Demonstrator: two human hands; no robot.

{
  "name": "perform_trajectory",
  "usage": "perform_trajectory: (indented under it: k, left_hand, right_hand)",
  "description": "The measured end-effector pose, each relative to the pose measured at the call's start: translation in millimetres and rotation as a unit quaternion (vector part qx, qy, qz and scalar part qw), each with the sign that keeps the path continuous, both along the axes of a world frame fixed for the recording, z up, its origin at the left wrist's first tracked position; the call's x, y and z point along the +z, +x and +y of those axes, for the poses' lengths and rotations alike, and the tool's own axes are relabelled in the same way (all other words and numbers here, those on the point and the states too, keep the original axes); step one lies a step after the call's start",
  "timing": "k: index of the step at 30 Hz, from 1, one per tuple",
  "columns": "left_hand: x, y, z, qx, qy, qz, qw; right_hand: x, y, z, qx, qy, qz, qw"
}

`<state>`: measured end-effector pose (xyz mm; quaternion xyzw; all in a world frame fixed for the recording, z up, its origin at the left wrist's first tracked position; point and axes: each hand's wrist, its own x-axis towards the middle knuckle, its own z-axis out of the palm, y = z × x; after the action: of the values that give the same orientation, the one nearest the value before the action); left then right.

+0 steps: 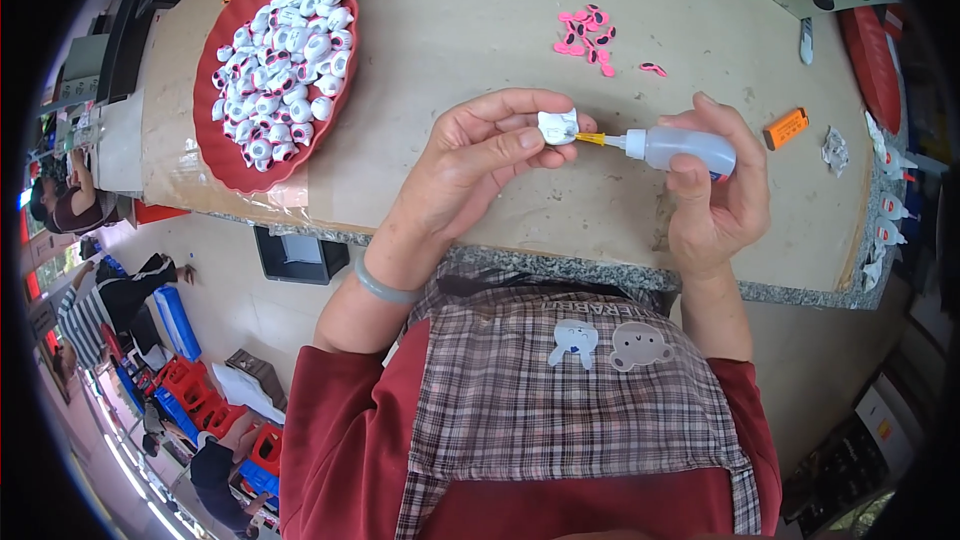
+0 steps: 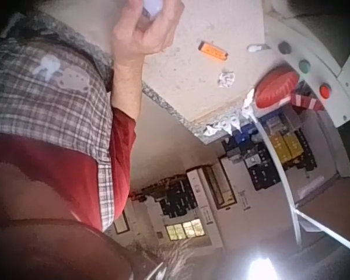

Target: The person glues pink bows onto white cat-shaped toy heads using a glue bottle.

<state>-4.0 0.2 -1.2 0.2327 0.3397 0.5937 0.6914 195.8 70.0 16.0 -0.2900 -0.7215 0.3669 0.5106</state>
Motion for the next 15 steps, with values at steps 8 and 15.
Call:
perform_trajectory:
  k: [8, 15]
  left_hand:
    - [0.7, 0.5, 0.7, -0.006, 0.000, 0.019, 1.000]
    - [-1.9, 0.3, 1.0, -0.001, 0.013, 0.011, 1.000]
  right_hand:
    - [0.7, -1.0, 1.2, 0.002, 0.006, -0.018, 1.000]
    - [0.2, 1.9, 1.3, -0.007, -0.012, -0.011, 1.000]
